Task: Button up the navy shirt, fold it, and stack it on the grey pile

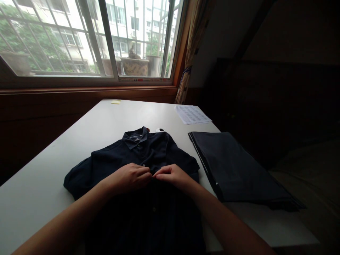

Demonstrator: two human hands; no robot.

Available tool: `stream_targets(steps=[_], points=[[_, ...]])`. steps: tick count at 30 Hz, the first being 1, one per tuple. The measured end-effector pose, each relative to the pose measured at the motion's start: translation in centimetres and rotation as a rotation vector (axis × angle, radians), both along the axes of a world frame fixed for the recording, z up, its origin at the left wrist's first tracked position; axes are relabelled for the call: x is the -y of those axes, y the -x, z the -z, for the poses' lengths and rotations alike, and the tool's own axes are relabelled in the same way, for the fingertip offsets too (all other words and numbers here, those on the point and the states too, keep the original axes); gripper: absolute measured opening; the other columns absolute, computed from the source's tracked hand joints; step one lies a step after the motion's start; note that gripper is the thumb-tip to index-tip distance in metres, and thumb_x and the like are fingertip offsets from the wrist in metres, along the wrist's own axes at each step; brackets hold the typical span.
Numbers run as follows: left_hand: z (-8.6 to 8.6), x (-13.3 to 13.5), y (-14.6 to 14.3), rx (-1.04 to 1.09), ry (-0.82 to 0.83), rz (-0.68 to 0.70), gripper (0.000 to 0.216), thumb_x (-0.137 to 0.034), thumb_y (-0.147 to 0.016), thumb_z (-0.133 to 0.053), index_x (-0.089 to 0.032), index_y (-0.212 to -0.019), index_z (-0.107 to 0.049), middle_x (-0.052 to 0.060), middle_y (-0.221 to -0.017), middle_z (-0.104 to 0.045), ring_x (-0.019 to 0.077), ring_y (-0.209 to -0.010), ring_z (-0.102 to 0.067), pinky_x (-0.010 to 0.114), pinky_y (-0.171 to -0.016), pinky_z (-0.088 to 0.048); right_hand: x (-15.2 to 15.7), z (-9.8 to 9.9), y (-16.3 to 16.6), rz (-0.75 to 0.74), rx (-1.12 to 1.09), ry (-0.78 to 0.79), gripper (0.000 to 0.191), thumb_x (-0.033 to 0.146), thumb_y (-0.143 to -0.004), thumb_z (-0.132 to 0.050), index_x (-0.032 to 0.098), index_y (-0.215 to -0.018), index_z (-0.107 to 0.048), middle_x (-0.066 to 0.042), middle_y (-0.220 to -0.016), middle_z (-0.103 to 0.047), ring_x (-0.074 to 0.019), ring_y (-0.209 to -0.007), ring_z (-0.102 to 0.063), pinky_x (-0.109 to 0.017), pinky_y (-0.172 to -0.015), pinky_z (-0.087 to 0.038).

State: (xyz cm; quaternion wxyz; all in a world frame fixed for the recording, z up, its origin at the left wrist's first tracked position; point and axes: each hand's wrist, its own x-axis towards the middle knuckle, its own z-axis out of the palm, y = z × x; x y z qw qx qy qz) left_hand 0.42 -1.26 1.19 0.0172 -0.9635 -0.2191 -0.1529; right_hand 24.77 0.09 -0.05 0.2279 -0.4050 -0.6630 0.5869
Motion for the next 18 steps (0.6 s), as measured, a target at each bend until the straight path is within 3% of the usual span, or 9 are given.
stream_targets(steps=[7, 18], points=[[0.27, 0.14, -0.18, 0.017, -0.138, 0.058, 0.024, -0.019, -0.101, -0.045, -0.017, -0.078, -0.054, 0.0, -0.073, -0.055, 0.0126, -0.061, -0.048, 0.03, -0.056, -0.04, 0.39, -0.16, 0.27, 0.02, -0.004, 0.047, 0.033, 0.044, -0.074, -0.079, 0.016, -0.092, -0.08, -0.005, -0.086, -0.076, -0.0196, -0.081, -0.066, -0.028, -0.076, -0.046], [0.52, 0.24, -0.16, 0.084, -0.193, 0.063, 0.019, -0.018, -0.1, -0.047, -0.017, -0.085, -0.058, 0.0, -0.072, -0.056, 0.0118, -0.06, -0.052, 0.028, -0.056, -0.043, 0.63, -0.26, 0.4, 0.011, -0.023, -0.001, 0.03, 0.042, -0.075, -0.078, 0.015, -0.088, -0.078, -0.004, -0.084, -0.074, -0.0187, -0.08, -0.065, -0.028, -0.075, -0.046]])
